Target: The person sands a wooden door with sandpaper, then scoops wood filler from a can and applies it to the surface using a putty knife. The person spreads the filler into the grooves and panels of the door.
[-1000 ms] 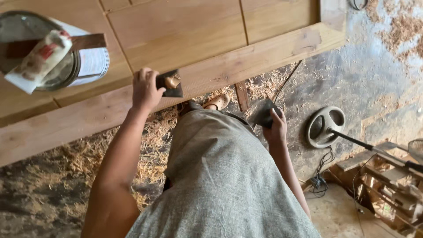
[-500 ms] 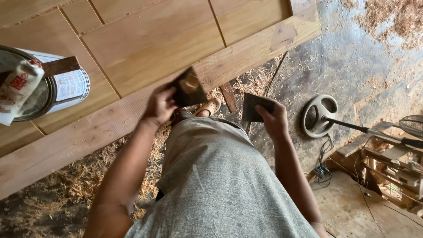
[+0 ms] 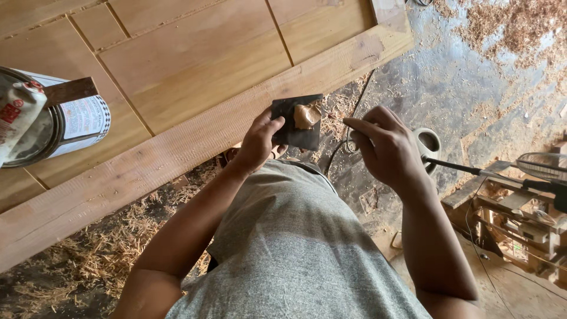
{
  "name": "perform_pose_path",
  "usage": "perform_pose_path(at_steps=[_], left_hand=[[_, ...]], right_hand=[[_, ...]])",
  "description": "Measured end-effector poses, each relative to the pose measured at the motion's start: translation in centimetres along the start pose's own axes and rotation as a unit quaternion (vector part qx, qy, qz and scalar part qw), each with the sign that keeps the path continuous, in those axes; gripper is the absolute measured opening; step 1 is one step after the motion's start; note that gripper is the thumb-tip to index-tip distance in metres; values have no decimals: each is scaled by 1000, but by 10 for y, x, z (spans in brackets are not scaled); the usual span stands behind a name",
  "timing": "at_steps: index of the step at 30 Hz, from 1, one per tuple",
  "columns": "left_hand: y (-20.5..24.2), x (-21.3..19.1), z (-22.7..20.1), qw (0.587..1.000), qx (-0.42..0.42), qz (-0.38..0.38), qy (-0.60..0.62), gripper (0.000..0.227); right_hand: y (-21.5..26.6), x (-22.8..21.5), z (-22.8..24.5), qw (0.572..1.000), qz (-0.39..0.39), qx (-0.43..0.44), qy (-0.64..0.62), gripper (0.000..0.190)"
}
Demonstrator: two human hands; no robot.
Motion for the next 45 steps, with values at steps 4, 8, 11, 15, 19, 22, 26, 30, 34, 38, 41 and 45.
perform_pose_path(at_steps=[4, 8, 11, 15, 19, 22, 26, 30, 34, 38, 41, 45], left_hand=[[-1, 7, 1, 996, 15, -5, -83, 41], [0, 13, 3, 995, 13, 1, -100, 42], [2, 17, 4, 994, 27, 6, -106, 40], [-2, 4, 7, 992, 4, -31, -125, 39], [2, 7, 12, 985, 65, -14, -158, 34], [-8, -1, 7, 983, 95, -23, -155, 34], [-16, -10, 28, 981, 60, -38, -180, 35], [-25, -18, 26, 982, 80, -30, -166, 36], [-17, -12, 13, 958, 172, -55, -223, 34], [-26, -7, 10, 988, 61, -14, -144, 33], [-29, 3, 1, 986, 58, 8, -158, 33], [-28, 2, -5, 980, 57, -8, -192, 31]], right_hand=[[-8, 11, 9, 997, 22, -60, 44, 15], [-26, 29, 26, 991, 65, -44, 105, 24], [-23, 56, 19, 971, 200, 95, 92, 18], [-31, 53, 49, 981, 112, -90, 130, 16], [-21, 59, 35, 979, 136, -47, 145, 24], [-35, 61, 32, 981, 162, -45, 101, 24], [-33, 51, 42, 983, 85, -80, 142, 29], [-36, 56, 38, 988, 112, -75, 75, 21], [-32, 57, 28, 987, 97, -46, 120, 26], [-35, 56, 32, 988, 93, -100, 71, 15], [-33, 45, 26, 991, 28, -88, 96, 13], [-30, 48, 27, 990, 36, -121, 63, 13]])
Point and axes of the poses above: each hand's wrist, its own y-axis away from the middle knuckle, its own x-axis out of the palm, z = x × y, the point moved 8 cm from there along -y, towards the middle knuckle, and after that the axes turned 1 degree about y, right-handed, at the moved point
